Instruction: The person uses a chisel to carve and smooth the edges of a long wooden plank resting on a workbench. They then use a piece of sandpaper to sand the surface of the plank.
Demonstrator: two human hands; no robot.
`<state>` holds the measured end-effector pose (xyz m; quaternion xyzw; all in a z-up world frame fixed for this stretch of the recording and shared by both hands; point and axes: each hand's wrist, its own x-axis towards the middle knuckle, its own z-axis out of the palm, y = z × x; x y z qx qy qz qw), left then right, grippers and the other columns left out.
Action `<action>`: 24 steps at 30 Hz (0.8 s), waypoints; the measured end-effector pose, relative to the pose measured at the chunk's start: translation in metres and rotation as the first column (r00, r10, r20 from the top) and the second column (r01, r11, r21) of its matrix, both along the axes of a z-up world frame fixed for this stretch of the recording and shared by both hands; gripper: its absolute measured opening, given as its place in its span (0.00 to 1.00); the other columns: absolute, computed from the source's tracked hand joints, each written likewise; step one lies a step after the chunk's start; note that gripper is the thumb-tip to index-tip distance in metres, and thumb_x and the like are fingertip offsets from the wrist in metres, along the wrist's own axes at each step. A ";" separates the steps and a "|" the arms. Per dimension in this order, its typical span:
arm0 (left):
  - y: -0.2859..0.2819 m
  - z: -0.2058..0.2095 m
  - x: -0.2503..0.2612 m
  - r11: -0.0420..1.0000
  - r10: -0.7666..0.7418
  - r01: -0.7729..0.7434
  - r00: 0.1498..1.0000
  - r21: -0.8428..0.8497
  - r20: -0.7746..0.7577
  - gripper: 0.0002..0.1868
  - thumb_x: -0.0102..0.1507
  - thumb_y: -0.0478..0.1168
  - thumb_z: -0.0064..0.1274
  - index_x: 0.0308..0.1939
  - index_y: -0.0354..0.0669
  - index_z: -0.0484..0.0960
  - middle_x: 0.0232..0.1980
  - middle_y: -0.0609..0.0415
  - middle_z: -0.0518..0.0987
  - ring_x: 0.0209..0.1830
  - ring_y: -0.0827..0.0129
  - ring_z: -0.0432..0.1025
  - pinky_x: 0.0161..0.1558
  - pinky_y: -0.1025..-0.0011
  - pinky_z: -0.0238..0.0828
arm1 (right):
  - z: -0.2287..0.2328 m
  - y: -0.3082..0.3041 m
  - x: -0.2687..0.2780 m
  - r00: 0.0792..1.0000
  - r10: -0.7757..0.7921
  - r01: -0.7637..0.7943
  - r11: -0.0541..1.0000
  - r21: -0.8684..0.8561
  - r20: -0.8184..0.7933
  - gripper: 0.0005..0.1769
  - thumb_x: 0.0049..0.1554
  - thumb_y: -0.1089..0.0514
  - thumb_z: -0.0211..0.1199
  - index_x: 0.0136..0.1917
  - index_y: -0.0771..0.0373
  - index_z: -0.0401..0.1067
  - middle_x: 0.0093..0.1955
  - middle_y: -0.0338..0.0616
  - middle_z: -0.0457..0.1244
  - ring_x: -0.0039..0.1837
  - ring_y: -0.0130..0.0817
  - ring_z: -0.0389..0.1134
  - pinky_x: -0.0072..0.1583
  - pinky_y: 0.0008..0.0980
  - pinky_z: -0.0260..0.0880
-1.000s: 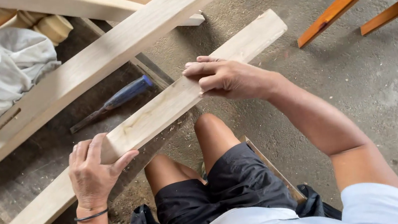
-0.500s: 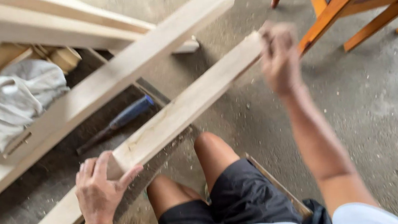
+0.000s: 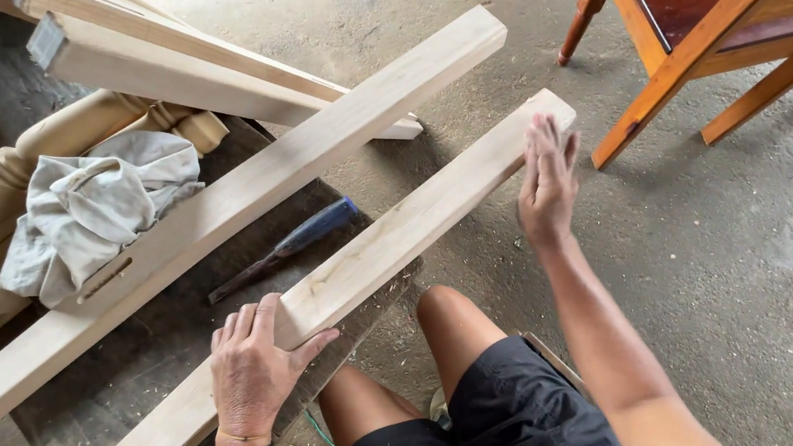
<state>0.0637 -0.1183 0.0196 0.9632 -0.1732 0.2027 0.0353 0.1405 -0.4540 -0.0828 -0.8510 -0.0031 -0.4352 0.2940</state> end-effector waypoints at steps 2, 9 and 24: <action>0.001 0.001 0.001 1.000 -0.006 0.006 1.000 0.006 0.010 0.35 0.43 0.70 0.45 0.34 0.42 0.70 0.28 0.56 0.68 0.30 0.63 0.65 0.33 0.68 0.61 | 0.020 -0.013 0.017 0.999 0.017 -0.015 0.999 0.040 -0.038 0.15 0.57 0.69 0.42 0.59 0.70 0.56 0.61 0.52 0.52 0.66 0.42 0.49 0.67 0.42 0.36; -0.001 0.002 0.000 1.000 0.000 -0.001 0.999 0.016 0.048 0.34 0.44 0.70 0.45 0.33 0.43 0.70 0.26 0.55 0.68 0.28 0.64 0.65 0.32 0.69 0.62 | 0.016 0.009 0.005 0.994 0.009 -0.035 0.967 0.251 0.105 0.15 0.57 0.71 0.40 0.59 0.70 0.54 0.61 0.57 0.50 0.66 0.43 0.46 0.63 0.33 0.56; 0.001 0.000 0.004 1.000 -0.017 0.017 0.998 0.005 0.060 0.34 0.44 0.68 0.48 0.34 0.41 0.71 0.27 0.54 0.69 0.28 0.64 0.66 0.33 0.69 0.63 | 0.015 -0.018 0.029 0.994 -0.020 0.004 0.989 0.150 0.105 0.15 0.58 0.67 0.41 0.59 0.70 0.55 0.60 0.52 0.53 0.66 0.45 0.47 0.65 0.39 0.49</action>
